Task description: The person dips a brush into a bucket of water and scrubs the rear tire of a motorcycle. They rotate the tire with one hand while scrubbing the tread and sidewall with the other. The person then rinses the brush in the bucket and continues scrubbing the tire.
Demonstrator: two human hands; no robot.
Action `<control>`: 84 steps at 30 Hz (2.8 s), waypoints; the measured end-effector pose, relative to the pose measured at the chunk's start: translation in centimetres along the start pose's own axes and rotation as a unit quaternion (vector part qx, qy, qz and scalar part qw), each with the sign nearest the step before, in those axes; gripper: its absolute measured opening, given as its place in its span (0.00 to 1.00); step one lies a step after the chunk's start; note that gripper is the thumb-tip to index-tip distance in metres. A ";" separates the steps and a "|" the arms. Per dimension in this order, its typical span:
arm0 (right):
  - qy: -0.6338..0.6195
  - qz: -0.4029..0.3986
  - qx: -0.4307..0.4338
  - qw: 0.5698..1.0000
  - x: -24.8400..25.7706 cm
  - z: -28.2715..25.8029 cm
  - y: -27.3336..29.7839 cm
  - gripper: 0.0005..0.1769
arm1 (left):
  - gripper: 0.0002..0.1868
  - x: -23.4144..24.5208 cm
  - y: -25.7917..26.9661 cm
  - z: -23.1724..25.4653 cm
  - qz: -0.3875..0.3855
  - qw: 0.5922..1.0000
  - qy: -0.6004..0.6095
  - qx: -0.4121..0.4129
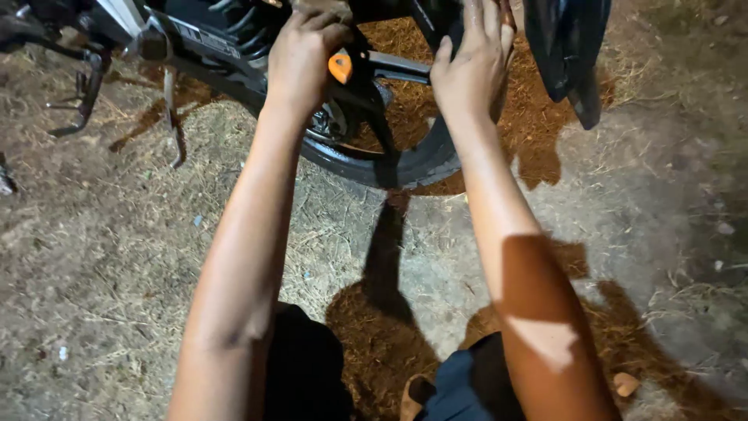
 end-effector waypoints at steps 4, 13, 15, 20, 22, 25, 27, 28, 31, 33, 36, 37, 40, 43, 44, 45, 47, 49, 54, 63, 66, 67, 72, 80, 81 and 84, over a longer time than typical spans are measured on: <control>0.006 0.021 0.023 1.000 -1.0 1.1 0.7 0.33 | 0.18 -2.0 1.3 -1.1 -0.023 0.998 0.032 0.046; -0.022 -0.012 -0.007 1.000 0.5 -0.2 0.3 0.38 | 0.13 -1.0 0.2 -0.4 -0.067 0.996 0.042 0.041; -0.018 -0.002 0.008 1.000 0.6 -0.5 0.3 0.41 | 0.12 0.3 -0.2 0.1 -0.029 0.998 0.042 0.031; -0.007 0.001 0.003 1.000 1.1 -0.9 0.2 0.42 | 0.13 0.6 -0.5 0.3 -0.016 0.998 0.048 0.032; -0.012 -0.012 -0.012 1.000 0.9 -0.7 0.3 0.41 | 0.14 0.1 -0.2 0.1 -0.016 0.998 0.046 0.035; -0.021 -0.018 -0.025 0.999 0.8 -0.5 0.3 0.41 | 0.13 -0.5 0.5 -0.4 -0.026 0.997 0.044 0.062; -0.006 -0.015 -0.013 1.000 0.8 -0.6 0.3 0.40 | 0.17 -0.6 0.5 -0.4 -0.047 0.995 0.057 0.073; -0.009 -0.010 -0.019 1.000 1.0 -0.8 0.3 0.40 | 0.17 -0.6 0.7 -0.3 -0.051 0.995 0.054 0.067; -0.020 -0.018 -0.030 0.999 0.9 -0.6 0.7 0.36 | 0.19 -0.5 1.0 -0.2 -0.065 0.993 0.058 0.077; -0.005 -0.018 -0.012 1.000 -0.1 0.3 1.2 0.35 | 0.23 0.2 0.8 0.0 -0.066 0.987 0.080 0.121; 0.012 -0.041 -0.023 0.999 1.2 -0.6 0.9 0.35 | 0.17 -1.6 1.6 -0.6 -0.059 0.991 0.062 0.100; 0.015 -0.044 -0.019 0.999 0.9 -0.9 0.5 0.35 | 0.17 -1.3 0.8 -1.3 -0.057 0.991 0.065 0.104; 0.011 -0.042 0.016 0.999 1.1 -0.9 0.9 0.33 | 0.17 -1.0 1.8 -0.9 -0.023 0.981 0.141 0.129; 0.006 -0.031 -0.021 0.999 0.4 0.5 0.6 0.37 | 0.12 -0.9 0.6 -0.4 -0.050 0.990 0.106 0.083; 0.008 -0.023 -0.009 1.000 0.2 0.8 0.8 0.37 | 0.11 -1.4 0.7 -0.5 -0.075 0.988 0.104 0.091; 0.010 -0.014 0.002 1.000 0.0 1.2 1.2 0.36 | 0.11 -1.9 0.9 -0.6 -0.099 0.985 0.103 0.100; 0.012 -0.016 -0.009 1.000 0.7 0.6 0.9 0.37 | 0.10 -1.9 0.9 -0.3 -0.084 0.988 0.102 0.074; 0.008 -0.018 -0.021 1.000 0.8 0.3 0.7 0.38 | 0.09 -1.7 1.0 -0.2 -0.072 0.991 0.097 0.050; -0.022 -0.027 -0.039 0.999 0.8 0.3 0.6 0.42 | 0.09 -2.1 1.3 -0.8 -0.076 0.992 0.064 0.076; -0.010 -0.048 -0.061 0.997 -0.2 1.4 0.9 0.41 | 0.13 -2.0 0.9 0.0 0.006 0.999 0.026 0.032; -0.007 -0.043 -0.069 0.997 -0.1 1.4 0.8 0.40 | 0.14 -1.6 -0.2 1.2 -0.044 0.993 0.093 0.055; -0.006 -0.043 -0.068 0.997 0.1 1.3 0.8 0.40 | 0.14 -1.7 -0.4 1.8 -0.044 0.993 0.093 0.055; -0.023 -0.033 -0.068 0.997 1.0 0.9 0.9 0.42 | 0.19 -2.2 -2.1 4.6 -0.086 0.971 0.190 0.117; -0.054 -0.013 -0.064 0.996 0.8 2.8 1.5 0.43 | 0.20 -5.2 -0.1 0.8 -0.048 0.973 0.157 0.161; -0.057 0.003 -0.061 0.996 0.5 3.5 1.7 0.44 | 0.16 -5.9 0.2 0.3 -0.089 0.971 0.122 0.185; -0.086 0.008 -0.104 0.991 -0.4 5.6 2.7 0.43 | 0.15 -5.4 -1.8 1.8 -0.127 0.970 0.103 0.179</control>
Point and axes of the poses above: each hand's wrist, its own y-axis away from the middle knuckle, its own x-axis out of the back of the hand, z = x × y, the point moved 7 cm from there along -y, towards the middle knuckle, and after that the axes turned 3 degrees about -y, right-handed, at the moved point
